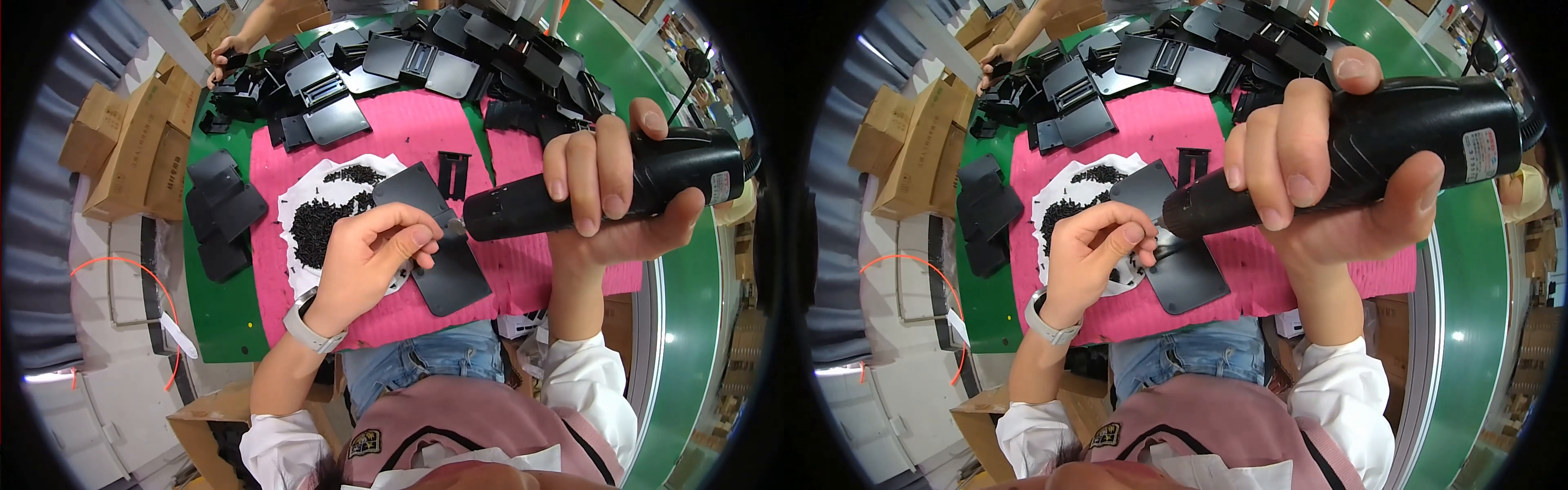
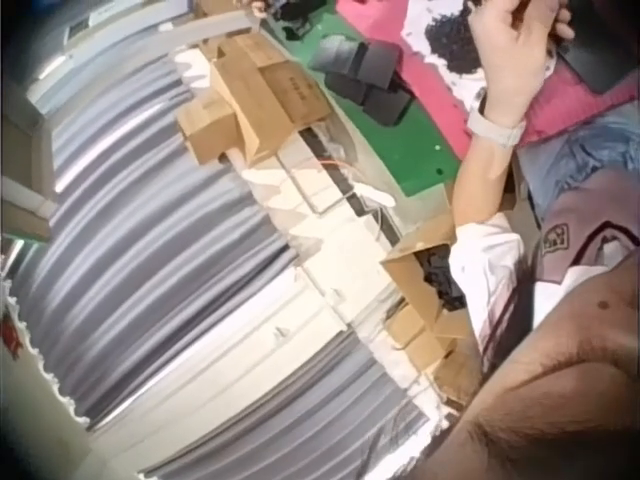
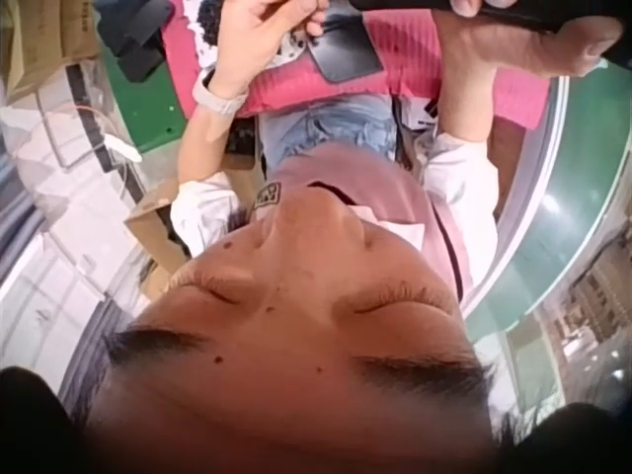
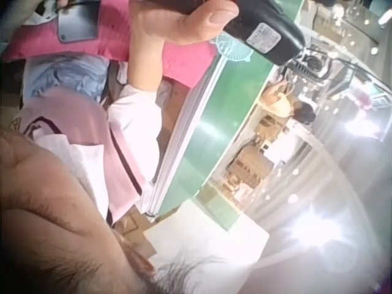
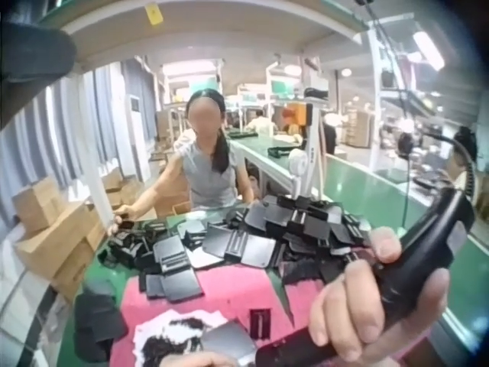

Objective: Assemble black plastic components using an electric screwdriver.

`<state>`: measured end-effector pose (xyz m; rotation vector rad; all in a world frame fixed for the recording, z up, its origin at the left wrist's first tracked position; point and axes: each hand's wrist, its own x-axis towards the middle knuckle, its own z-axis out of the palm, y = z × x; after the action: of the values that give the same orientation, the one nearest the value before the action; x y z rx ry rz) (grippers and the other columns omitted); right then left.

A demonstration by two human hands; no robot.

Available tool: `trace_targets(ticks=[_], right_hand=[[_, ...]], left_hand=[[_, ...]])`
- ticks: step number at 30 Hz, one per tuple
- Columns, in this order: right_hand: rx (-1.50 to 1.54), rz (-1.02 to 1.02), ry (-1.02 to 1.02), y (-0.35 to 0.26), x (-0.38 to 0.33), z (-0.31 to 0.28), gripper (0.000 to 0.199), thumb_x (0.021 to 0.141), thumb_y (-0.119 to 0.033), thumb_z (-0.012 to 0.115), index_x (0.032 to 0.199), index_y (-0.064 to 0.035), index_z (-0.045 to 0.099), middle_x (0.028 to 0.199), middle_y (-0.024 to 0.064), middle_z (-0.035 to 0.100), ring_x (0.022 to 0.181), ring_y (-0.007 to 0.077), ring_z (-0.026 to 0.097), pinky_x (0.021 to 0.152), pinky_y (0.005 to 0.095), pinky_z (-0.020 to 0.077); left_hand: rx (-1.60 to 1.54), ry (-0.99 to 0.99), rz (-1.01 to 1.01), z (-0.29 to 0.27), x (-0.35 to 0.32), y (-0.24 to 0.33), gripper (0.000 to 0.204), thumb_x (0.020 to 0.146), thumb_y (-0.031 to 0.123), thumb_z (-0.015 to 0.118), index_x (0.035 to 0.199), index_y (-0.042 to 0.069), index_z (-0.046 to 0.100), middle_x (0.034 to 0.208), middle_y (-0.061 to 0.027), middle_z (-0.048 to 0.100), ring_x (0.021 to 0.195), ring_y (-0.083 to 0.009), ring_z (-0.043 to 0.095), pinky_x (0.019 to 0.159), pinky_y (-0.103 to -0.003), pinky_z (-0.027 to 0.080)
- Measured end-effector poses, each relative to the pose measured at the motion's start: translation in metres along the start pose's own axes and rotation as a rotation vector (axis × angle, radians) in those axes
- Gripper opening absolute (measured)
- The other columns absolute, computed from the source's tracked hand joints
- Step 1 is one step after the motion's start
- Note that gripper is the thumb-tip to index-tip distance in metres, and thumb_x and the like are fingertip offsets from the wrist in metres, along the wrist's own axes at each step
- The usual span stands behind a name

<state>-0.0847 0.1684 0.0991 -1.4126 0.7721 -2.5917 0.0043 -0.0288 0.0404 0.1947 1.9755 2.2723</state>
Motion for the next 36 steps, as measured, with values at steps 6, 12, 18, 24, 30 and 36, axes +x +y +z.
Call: trace_targets(ticks=[6,12,18,24,30,36], right_hand=[[0.002,-0.014,0.001,-0.001,-0.003,-0.001,0.052,0.083,-0.044,0.064,0.115,-0.0074,0.046,0.062,-0.0015,0.050,0.045,0.0114,0.049,0.061,0.0304,0.0437],[-0.012,0.031,-0.012,0.006,-0.005,-0.001,0.050,0.085,-0.044,0.061,0.116,-0.0081,0.046,0.063,-0.0017,0.050,0.045,0.0111,0.050,0.061,0.0305,0.0437],[-0.052,0.082,0.059,0.006,-0.008,0.009,0.051,0.087,-0.047,0.056,0.119,-0.0080,0.043,0.065,-0.0007,0.049,0.046,0.0121,0.048,0.062,0.0304,0.0422],[0.063,0.193,0.183,0.002,-0.004,0.006,0.047,0.092,-0.045,0.047,0.115,-0.0041,0.046,0.065,-0.0005,0.043,0.048,0.0108,0.042,0.061,0.0305,0.0389],[0.125,0.139,0.434,0.005,-0.006,0.002,0.046,0.094,-0.047,0.037,0.117,-0.0101,0.051,0.063,0.0000,0.046,0.047,0.0134,0.045,0.060,0.0343,0.0410],[0.111,0.065,0.054,0.006,-0.009,0.001,0.049,0.090,-0.042,0.053,0.119,-0.0037,0.045,0.067,0.0005,0.046,0.050,0.0121,0.045,0.063,0.0314,0.0386]], left_hand=[[0.107,0.092,0.105,0.002,0.000,-0.006,0.012,0.090,0.005,0.058,0.093,-0.005,0.064,0.080,-0.0074,0.066,0.071,-0.0103,0.064,0.059,-0.021,0.048],[0.112,0.077,0.067,0.004,-0.001,-0.007,0.010,0.086,0.002,0.063,0.093,-0.005,0.064,0.080,-0.0064,0.066,0.070,-0.0092,0.064,0.058,-0.019,0.047],[0.115,0.117,0.098,0.006,-0.001,-0.009,0.009,0.084,-0.001,0.064,0.092,-0.005,0.064,0.080,-0.0064,0.066,0.069,-0.0095,0.063,0.060,-0.021,0.049],[-0.009,-0.024,0.063,0.005,-0.006,-0.005,0.009,0.083,-0.002,0.066,0.089,-0.007,0.063,0.083,-0.0093,0.066,0.071,-0.0121,0.064,0.065,-0.022,0.051],[-0.178,0.027,0.037,0.005,-0.002,-0.009,0.012,0.085,0.001,0.066,0.093,-0.006,0.062,0.083,-0.0113,0.066,0.071,-0.0136,0.065,0.062,-0.021,0.051],[-0.422,0.005,-0.072,0.002,-0.003,-0.015,0.014,0.086,0.005,0.066,0.094,-0.005,0.061,0.081,-0.0104,0.066,0.067,-0.0148,0.064,0.063,-0.022,0.050]])
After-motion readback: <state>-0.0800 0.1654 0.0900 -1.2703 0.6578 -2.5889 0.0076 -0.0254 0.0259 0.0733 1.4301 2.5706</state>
